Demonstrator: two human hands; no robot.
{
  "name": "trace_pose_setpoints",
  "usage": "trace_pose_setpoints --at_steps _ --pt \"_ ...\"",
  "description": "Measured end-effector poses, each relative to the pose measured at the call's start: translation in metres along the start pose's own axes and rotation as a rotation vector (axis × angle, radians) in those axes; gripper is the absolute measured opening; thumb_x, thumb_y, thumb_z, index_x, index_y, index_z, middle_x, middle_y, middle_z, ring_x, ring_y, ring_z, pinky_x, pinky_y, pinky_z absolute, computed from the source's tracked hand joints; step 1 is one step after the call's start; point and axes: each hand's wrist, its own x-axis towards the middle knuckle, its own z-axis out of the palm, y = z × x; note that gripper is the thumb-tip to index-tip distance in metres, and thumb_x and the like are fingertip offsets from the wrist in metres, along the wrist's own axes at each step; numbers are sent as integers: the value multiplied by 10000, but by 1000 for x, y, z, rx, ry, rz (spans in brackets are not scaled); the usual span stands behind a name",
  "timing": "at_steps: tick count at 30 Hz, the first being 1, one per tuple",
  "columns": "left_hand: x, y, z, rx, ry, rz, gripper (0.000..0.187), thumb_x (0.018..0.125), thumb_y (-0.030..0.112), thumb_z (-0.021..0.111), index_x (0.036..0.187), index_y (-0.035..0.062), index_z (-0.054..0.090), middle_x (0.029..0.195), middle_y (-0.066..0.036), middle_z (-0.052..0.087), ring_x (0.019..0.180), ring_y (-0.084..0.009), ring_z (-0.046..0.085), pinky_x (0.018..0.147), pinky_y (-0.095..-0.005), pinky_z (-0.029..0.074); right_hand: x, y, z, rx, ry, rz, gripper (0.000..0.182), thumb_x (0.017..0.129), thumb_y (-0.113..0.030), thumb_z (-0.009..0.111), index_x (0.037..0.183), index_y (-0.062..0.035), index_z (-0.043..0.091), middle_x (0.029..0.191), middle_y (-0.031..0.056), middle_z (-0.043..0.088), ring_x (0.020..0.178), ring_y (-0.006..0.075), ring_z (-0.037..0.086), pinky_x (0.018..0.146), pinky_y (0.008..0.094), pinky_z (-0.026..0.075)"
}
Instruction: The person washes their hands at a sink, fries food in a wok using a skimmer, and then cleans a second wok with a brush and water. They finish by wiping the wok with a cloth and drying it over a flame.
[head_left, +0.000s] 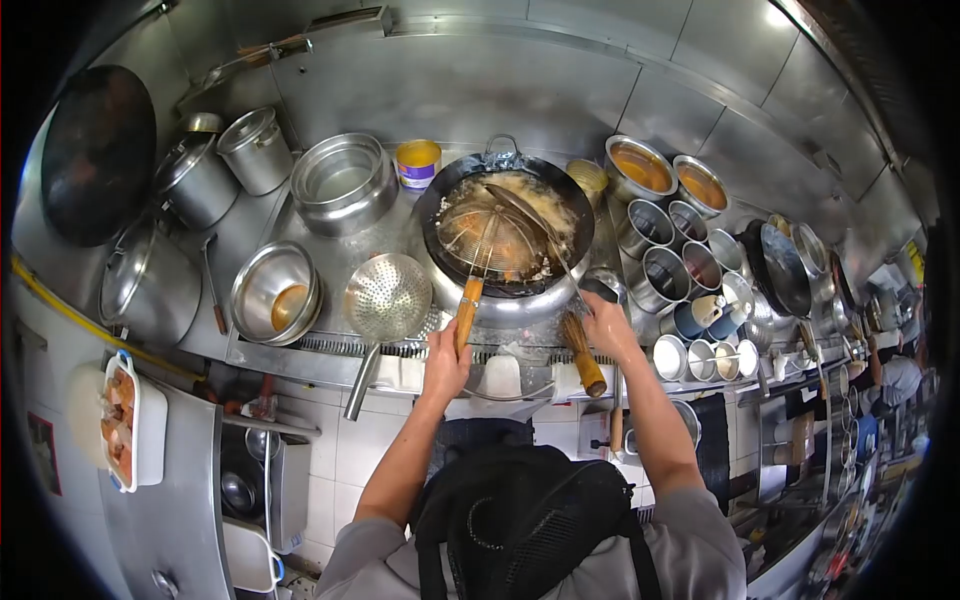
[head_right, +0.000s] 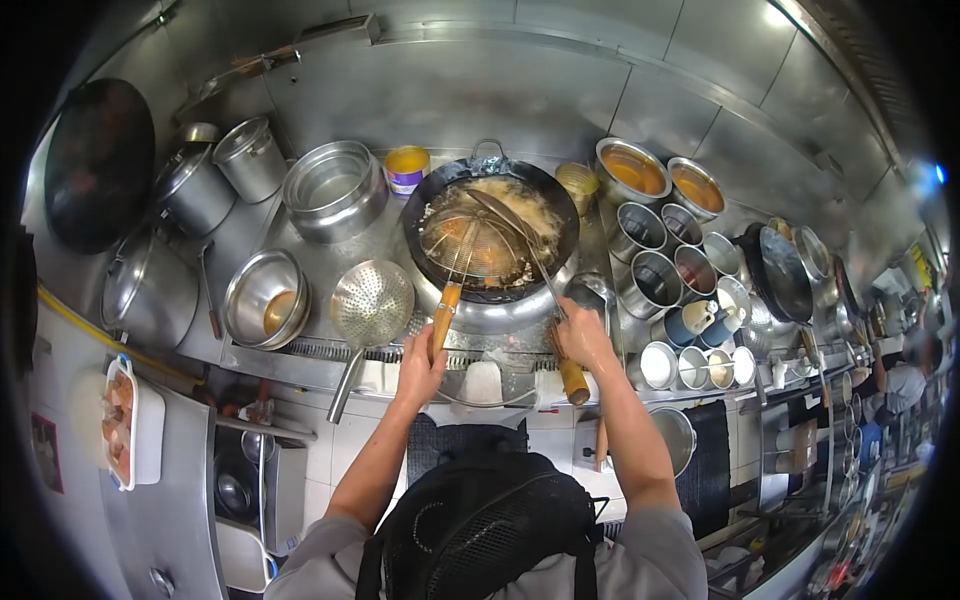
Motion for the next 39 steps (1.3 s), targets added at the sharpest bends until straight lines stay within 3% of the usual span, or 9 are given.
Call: trace_pose_setpoints --at_steps 19,21,25,28,29,30,31,35,39 --pt "12 -24 -36 50 -8 -40 561 901 148 661 1399 -4 453 1220 -318 532 1125 -473 549 958 -520 450 -33 -98 149 178 233 91 566 858 -15 522 1389 133 393 1219 376 559 1156 509 549 1023 527 430" --pt "17 -12 -46 92 -73 -74 585 888 185 687 1392 -1 454 1220 -324 557 1118 -477 569 940 -527 461 -42 -91 135 201 325 -48 525 876 -15 528 1374 128 437 1229 355 581 1155 496 566 1027 502 437" --pt "50 -8 -49 154 -160 -156 479 884 327 713 1207 21 535 1002 -317 669 962 -487 652 830 -563 516 -63 -62 60 196 318 -126 517 923 -35 576 1426 30 474 1158 193 667 1031 275 646 932 362 493" --pt "68 -14 -48 84 -104 -190 456 913 385 676 1160 15 580 949 -306 687 963 -480 658 822 -547 514 -96 -56 -24 402 181 43 539 931 -105 632 1450 -63 493 895 3 617 550 23 434 447 211 327" --pt "73 -16 -49 -30 -102 -196 443 915 379 677 1140 5 599 952 -298 689 955 -477 660 818 -533 514 -112 -75 -59 399 116 174 527 943 -133 626 1439 -13 495 893 37 646 622 66 512 563 244 434" --pt "78 -20 -50 -144 -102 -205 432 918 372 678 1120 -5 618 954 -289 691 947 -474 662 814 -519 513 -127 -82 -82 467 88 250 525 953 -125 619 1453 -37 486 885 32 643 568 47 464 483 223 372" --pt "85 -26 -51 -168 -151 -218 462 953 353 658 1205 -31 613 945 -157 707 823 -278 669 759 -413 510 -140 -90 -101 517 70 320 517 957 -86 599 1460 -51 480 902 32 652 541 41 460 442 208 346" --pt "104 -25 -72 -337 -210 -317 466 969 316 657 1236 -62 601 925 -85 679 787 -171 596 692 -332 499 -171 -74 -132 563 26 337 517 970 -63 576 1475 -63 465 907 47 666 513 25 411 423 192 304" --pt "114 -32 -74 -366 -173 -257 514 954 340 676 1269 -56 581 863 -51 639 674 -126 543 579 -314 448 -151 -86 -124 289 -154 244 481 922 -92 624 1400 -79 572 872 87 693 577 92 531 508 257 417"
